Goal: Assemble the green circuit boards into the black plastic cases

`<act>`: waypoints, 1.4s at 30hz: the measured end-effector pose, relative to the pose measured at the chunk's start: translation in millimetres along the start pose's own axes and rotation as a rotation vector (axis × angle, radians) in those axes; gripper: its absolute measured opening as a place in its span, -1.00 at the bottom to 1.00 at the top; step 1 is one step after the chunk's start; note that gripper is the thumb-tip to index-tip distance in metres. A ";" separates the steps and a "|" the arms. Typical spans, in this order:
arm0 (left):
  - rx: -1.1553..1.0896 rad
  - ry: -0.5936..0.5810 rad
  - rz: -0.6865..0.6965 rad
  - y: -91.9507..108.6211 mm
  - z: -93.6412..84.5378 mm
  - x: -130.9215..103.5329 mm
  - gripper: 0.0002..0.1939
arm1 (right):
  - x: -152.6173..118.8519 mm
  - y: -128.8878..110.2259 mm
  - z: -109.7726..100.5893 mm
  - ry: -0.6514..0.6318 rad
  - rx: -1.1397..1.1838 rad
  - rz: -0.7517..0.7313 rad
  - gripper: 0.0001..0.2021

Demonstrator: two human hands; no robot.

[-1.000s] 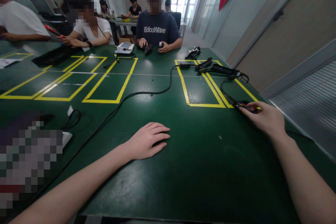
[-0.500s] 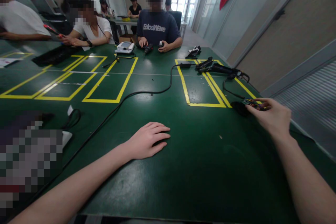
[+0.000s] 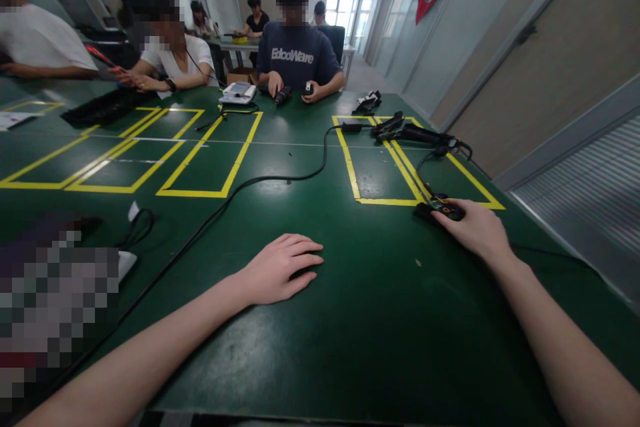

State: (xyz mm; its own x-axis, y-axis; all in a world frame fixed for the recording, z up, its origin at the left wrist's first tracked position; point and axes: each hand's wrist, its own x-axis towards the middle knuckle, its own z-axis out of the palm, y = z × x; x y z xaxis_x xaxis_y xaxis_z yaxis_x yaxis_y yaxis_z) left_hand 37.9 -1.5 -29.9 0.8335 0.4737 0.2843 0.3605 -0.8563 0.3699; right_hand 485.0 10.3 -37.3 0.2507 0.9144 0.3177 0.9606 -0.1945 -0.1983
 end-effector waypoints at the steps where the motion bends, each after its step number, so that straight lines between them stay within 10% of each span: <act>1: -0.001 0.003 -0.001 -0.3 0.4 -0.1 -0.74 | -3.6 -13.7 1.0 -0.034 0.027 -0.011 -0.57; 12: -0.018 0.219 0.100 7.4 -2.3 0.5 -0.61 | -101.6 -169.2 -4.3 -0.365 0.522 -0.876 -0.64; 22: 0.017 0.155 -0.106 20.0 6.1 3.9 -0.58 | -100.9 -167.6 -6.9 -0.140 0.624 -1.026 -0.68; 29: 0.022 0.141 -0.109 15.8 8.1 0.8 -0.34 | -99.0 -169.1 -2.8 -0.163 0.560 -0.941 -0.69; 42: -0.049 0.243 -0.167 11.8 4.4 0.0 -0.54 | -89.0 -158.7 -2.0 -0.266 0.617 -0.897 -0.45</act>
State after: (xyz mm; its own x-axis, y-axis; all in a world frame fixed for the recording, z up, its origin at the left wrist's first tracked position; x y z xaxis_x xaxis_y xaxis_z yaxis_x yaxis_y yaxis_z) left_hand 44.0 -12.5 -29.5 0.6379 0.6473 0.4174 0.4585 -0.7546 0.4695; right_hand 310.4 -40.9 -32.3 -0.6070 0.6965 0.3826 0.5386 0.7146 -0.4464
